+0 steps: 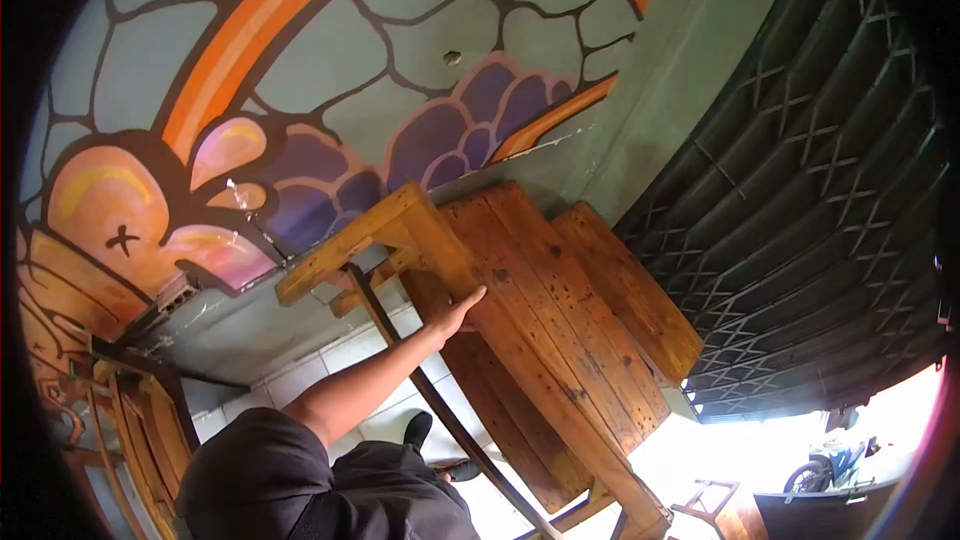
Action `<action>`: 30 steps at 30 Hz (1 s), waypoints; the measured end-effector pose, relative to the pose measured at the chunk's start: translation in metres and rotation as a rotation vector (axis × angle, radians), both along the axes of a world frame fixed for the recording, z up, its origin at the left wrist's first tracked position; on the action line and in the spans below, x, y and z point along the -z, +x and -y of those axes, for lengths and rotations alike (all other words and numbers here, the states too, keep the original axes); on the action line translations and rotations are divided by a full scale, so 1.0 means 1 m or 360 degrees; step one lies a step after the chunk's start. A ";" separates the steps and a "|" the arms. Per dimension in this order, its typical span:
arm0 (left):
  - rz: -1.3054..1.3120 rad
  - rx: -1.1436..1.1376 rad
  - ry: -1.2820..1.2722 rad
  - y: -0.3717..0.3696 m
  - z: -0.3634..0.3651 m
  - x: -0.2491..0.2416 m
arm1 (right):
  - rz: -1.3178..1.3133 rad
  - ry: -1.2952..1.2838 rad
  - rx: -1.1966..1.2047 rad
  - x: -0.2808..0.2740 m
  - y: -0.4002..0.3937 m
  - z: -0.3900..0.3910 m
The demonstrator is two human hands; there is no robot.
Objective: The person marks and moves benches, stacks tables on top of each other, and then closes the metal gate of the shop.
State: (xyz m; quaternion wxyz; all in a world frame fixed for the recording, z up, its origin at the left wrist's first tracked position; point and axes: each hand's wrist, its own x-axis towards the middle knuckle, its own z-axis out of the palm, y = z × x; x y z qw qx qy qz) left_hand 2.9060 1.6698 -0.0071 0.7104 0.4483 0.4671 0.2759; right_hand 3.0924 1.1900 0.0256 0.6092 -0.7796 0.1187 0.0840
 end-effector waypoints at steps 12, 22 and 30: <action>0.0014 0.0128 -0.0010 0.038 -0.011 0.014 | 0.0177 -0.0046 0.0140 -0.016 0.019 0.038; -0.0156 0.0091 -0.0085 0.034 -0.034 0.062 | 0.0626 -0.0929 0.0394 0.000 -0.036 0.105; -0.0119 0.0282 0.0436 0.033 -0.051 0.091 | 0.0957 -0.0271 0.0441 0.001 -0.015 0.066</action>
